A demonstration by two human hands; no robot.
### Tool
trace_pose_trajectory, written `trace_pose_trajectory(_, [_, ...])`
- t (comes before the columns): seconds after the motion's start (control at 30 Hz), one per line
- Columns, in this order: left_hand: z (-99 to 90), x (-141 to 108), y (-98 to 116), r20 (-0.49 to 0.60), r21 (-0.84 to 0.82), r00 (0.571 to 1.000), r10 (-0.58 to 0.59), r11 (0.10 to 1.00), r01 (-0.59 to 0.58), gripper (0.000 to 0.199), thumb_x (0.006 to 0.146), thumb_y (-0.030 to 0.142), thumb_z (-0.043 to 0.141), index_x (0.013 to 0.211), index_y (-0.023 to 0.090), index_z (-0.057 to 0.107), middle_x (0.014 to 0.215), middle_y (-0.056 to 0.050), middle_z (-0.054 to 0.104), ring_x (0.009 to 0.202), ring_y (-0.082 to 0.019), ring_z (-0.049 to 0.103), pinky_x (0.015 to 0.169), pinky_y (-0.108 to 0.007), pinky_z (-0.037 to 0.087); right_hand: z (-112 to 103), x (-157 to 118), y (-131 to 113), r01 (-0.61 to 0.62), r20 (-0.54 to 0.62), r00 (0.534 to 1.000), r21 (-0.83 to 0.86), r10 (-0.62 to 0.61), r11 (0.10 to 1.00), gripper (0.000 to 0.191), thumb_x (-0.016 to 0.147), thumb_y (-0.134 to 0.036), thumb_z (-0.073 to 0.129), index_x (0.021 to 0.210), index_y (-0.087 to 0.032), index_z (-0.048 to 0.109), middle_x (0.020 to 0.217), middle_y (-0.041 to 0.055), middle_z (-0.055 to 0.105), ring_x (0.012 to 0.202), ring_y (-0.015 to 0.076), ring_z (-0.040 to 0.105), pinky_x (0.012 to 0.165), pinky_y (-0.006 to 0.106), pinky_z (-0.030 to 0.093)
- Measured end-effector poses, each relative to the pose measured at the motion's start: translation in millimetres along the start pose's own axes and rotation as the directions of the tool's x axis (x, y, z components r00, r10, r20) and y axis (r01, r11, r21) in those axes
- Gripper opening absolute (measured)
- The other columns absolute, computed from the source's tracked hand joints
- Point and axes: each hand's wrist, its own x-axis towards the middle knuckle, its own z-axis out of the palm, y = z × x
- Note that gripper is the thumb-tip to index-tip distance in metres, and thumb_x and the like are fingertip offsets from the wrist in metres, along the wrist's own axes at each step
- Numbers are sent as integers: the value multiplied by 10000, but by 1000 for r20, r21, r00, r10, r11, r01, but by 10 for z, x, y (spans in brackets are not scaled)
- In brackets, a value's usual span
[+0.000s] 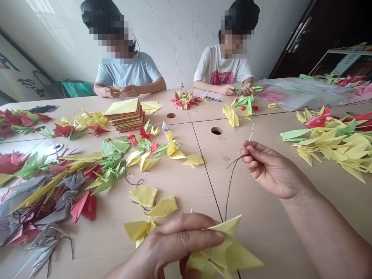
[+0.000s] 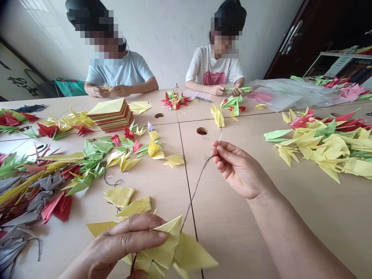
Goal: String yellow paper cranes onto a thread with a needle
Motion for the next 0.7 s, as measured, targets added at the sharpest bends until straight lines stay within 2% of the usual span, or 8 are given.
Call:
trace_pose_trajectory(0.07, [-7, -18, 1, 20, 41, 1000, 2, 999, -3, 688, 807, 7, 529, 1331, 447, 445, 1273, -1, 581, 995, -167, 656, 625, -138, 567, 30, -39, -6, -24, 17, 1000, -2, 24, 1000, 337, 498, -203, 887, 771, -188, 691, 631, -47, 613, 503, 26, 548, 421, 52, 479])
trace_pose_trajectory(0.2, [-20, -25, 13, 37, 383, 999, -30, 923, 14, 693, 808, 28, 537, 1383, 387, 392, 1437, -43, 457, 1127, -230, 601, 858, -289, 565, 83, -71, -3, -10, -72, 997, -18, 9, 1000, 349, 491, -223, 879, 769, -223, 669, 574, -58, 555, 448, 37, 500, 352, 71, 419])
trace_pose_trajectory(0.3, [-155, -19, 35, -107, 417, 994, -37, 905, 79, 554, 876, 98, 509, 1358, 354, 419, 1461, -64, 411, 1000, -166, 640, 812, -260, 565, 82, -39, 6, -7, -151, 988, -25, 3, 1000, 309, 516, -211, 853, 751, -215, 652, 553, -60, 488, 437, 36, 461, 348, 72, 397])
trace_pose_trajectory(0.37, [-320, -39, 59, -347, 368, 936, -52, 911, 187, 326, 901, 137, 498, 1174, 301, 569, 1236, -45, 582, 851, -117, 648, 785, -244, 554, 60, -5, 13, -4, -185, 983, -35, -2, 999, 262, 549, -206, 825, 739, -211, 646, 556, -54, 455, 436, 40, 439, 342, 79, 385])
trace_pose_trajectory(0.4, [-410, -61, 71, -474, 341, 878, -72, 904, 258, 245, 905, 178, 514, 1118, 276, 586, 1081, -36, 634, 823, -124, 640, 747, -241, 549, 45, 10, 16, -6, -195, 981, -45, -3, 999, 238, 565, -208, 812, 735, -211, 646, 565, -47, 449, 443, 45, 438, 341, 83, 383])
trace_pose_trajectory(0.47, [-568, -123, 86, -576, 323, 798, -175, 849, 419, 164, 903, 254, 532, 1056, 253, 592, 931, -24, 649, 853, -157, 635, 718, -260, 540, 15, 31, 21, -8, -201, 979, -63, -5, 998, 208, 589, -218, 797, 733, -217, 647, 584, -34, 443, 460, 56, 439, 342, 91, 384])
trace_pose_trajectory(0.6, [-686, -284, 46, -474, 483, 801, -365, 653, 583, 163, 890, 357, 531, 986, 253, 611, 935, -15, 672, 886, -185, 627, 722, -289, 511, -15, 33, 32, 7, -177, 984, -95, -24, 995, 204, 577, -230, 805, 713, -220, 653, 601, -26, 425, 473, 60, 413, 339, 95, 382])
trace_pose_trajectory(0.7, [-627, -388, -10, -375, 526, 797, -473, 599, 603, 268, 860, 446, 560, 1053, 266, 601, 1036, -24, 671, 968, -206, 620, 788, -311, 499, -5, 25, 53, 12, -158, 987, -124, -31, 992, 220, 550, -231, 816, 707, -218, 662, 611, -22, 431, 494, 67, 423, 342, 98, 398])
